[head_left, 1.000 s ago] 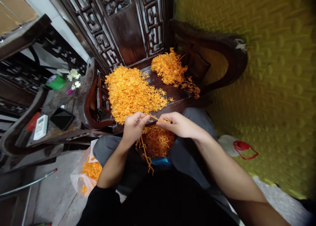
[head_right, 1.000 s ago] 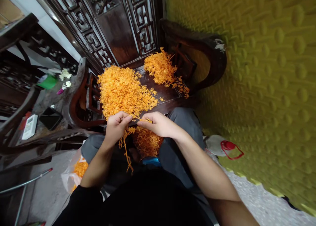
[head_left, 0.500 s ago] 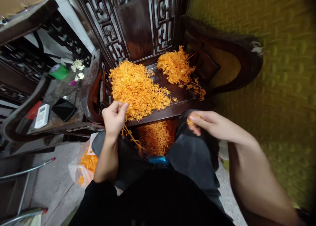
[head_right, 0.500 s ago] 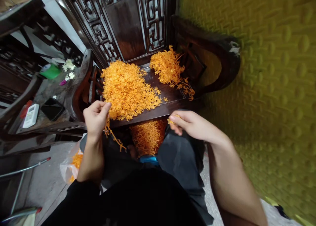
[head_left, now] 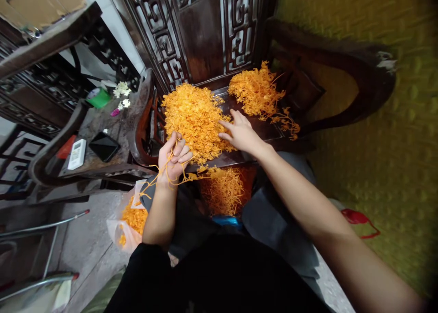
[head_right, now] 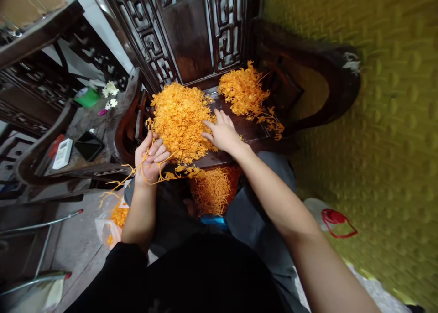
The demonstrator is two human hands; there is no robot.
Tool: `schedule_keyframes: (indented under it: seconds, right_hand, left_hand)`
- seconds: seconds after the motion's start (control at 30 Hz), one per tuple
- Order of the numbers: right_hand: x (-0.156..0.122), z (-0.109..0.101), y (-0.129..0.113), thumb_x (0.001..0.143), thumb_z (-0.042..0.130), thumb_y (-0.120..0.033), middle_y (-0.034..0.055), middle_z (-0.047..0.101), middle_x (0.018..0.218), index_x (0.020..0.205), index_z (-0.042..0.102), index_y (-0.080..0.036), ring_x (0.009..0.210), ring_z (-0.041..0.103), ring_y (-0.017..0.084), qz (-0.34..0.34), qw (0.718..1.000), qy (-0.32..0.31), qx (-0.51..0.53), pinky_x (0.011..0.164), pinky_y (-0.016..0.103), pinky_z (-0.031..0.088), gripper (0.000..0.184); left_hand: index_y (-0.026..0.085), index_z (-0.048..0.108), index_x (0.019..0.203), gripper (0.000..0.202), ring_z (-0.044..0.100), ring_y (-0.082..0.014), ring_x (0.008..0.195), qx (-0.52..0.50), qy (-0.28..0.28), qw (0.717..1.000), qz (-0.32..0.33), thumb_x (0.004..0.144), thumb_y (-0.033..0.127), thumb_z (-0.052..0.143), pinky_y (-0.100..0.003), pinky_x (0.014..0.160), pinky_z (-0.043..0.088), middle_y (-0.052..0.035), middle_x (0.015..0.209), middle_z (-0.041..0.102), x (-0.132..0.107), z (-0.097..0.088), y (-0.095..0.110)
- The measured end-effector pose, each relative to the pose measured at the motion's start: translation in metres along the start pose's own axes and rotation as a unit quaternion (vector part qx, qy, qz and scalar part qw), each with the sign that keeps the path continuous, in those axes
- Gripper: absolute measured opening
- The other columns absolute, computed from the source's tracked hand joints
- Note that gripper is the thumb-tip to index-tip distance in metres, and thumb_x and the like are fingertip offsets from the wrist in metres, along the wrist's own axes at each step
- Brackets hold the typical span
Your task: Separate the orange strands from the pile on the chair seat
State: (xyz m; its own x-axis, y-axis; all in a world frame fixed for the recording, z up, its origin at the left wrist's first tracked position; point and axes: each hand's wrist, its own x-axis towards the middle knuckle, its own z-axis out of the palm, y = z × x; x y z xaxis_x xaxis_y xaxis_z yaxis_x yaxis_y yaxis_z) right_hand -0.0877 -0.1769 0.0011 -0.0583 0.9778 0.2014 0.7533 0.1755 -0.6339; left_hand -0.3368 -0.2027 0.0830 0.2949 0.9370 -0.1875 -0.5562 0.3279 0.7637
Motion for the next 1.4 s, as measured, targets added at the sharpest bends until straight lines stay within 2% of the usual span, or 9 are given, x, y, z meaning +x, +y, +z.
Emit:
schedule_keyframes:
  seconds: [0.1,0.27,0.37,0.5,0.63,0.8,0.93,1.07,1.4]
  right_hand:
    - [-0.03,-0.005,-0.032,0.103,0.054,-0.049,0.0147,0.067,0.136,0.13,0.07,-0.019,0.131,0.06,0.029,-0.038,0.976,-0.014,0.215,0.117,0.054,0.042,0.043]
    - [-0.067,0.0,-0.069,0.091,0.072,-0.049,0.0074,0.075,0.112,0.147,0.056,-0.02,0.084,0.068,0.014,-0.062,0.848,-0.268,0.453,0.072,0.03,0.056,0.065]
    - [-0.071,0.002,-0.078,0.087,0.077,-0.045,0.0017,0.074,0.095,0.14,0.063,-0.019,0.073,0.061,0.012,-0.057,0.873,-0.266,0.405,0.067,0.028,0.05,0.061]
    - [-0.071,0.005,-0.091,0.092,0.072,-0.045,0.0041,0.076,0.107,0.112,0.075,-0.02,0.096,0.067,0.018,-0.104,0.875,-0.249,0.401,0.09,0.035,0.051,0.033]
    - [-0.071,0.011,-0.096,0.09,0.073,-0.045,0.0018,0.071,0.088,0.089,0.067,-0.018,0.081,0.063,0.015,-0.045,0.883,-0.146,0.443,0.079,0.032,0.05,0.027]
    - [-0.062,0.003,-0.082,0.083,0.079,-0.047,0.0035,0.073,0.094,0.099,0.067,-0.02,0.08,0.066,0.017,0.102,0.862,0.087,0.489,0.075,0.032,0.052,0.033]
    - [-0.063,-0.007,-0.081,0.089,0.074,-0.04,0.0069,0.076,0.106,0.102,0.076,-0.021,0.1,0.069,0.022,0.049,0.912,0.139,0.384,0.093,0.039,0.052,0.023]
    - [-0.073,-0.006,-0.095,0.094,0.069,-0.031,0.0046,0.072,0.091,0.089,0.074,-0.021,0.089,0.066,0.02,0.0,0.936,0.158,0.316,0.084,0.037,0.052,0.012]
    - [-0.116,0.01,-0.128,0.095,0.065,-0.018,0.0054,0.069,0.096,0.095,0.066,-0.027,0.094,0.069,0.022,-0.126,0.902,0.28,0.304,0.082,0.044,0.059,0.01]
  left_hand:
    - [0.018,0.064,0.078,0.041,0.011,-0.0031,0.035,0.013,0.023,0.999,0.045,0.109,0.033,0.044,-0.017,0.036,0.021,0.009,0.05,0.023,0.003,-0.005,-0.003]
    - [0.02,0.065,0.077,0.043,0.008,-0.0041,0.037,0.061,0.029,0.992,0.106,0.109,0.041,0.045,-0.019,0.036,0.02,0.0082,0.053,0.018,0.005,-0.008,-0.008]
    - [0.021,0.065,0.077,0.042,0.009,-0.0043,0.037,0.06,0.018,0.988,0.142,0.108,0.043,0.046,-0.019,0.036,0.021,0.0075,0.053,0.018,0.002,-0.005,-0.009]
    - [0.023,0.065,0.082,0.039,0.016,-0.0057,0.037,0.054,0.044,0.985,0.159,0.107,0.048,0.048,-0.02,0.037,0.028,0.0071,0.052,0.025,0.004,0.001,-0.014]
    - [0.021,0.067,0.098,0.048,0.056,-0.0105,0.056,0.072,0.08,0.991,0.081,0.106,0.059,0.04,-0.023,0.057,0.053,-0.0012,0.07,0.061,0.016,0.0,-0.026]
    - [0.014,0.071,0.102,0.073,0.072,-0.0221,0.083,0.119,-0.039,0.988,-0.091,0.092,0.081,0.043,-0.033,0.065,0.06,-0.0145,0.095,0.073,0.014,-0.002,-0.05]
    - [0.018,0.071,0.112,0.059,0.069,-0.0161,0.081,0.226,-0.034,0.972,0.056,0.082,0.069,0.073,-0.028,0.068,0.058,-0.0099,0.105,0.074,-0.001,0.007,-0.067]
    - [0.018,0.067,0.088,0.034,0.056,-0.0079,0.061,0.242,0.034,0.962,0.121,0.088,0.052,0.075,-0.021,0.058,0.048,0.0002,0.08,0.065,-0.009,0.021,-0.073]
    - [0.022,0.041,0.075,0.039,0.042,-0.0075,0.051,0.095,0.139,0.973,0.155,0.1,0.047,0.058,-0.021,0.047,0.036,0.0047,0.069,0.045,0.019,0.018,-0.032]
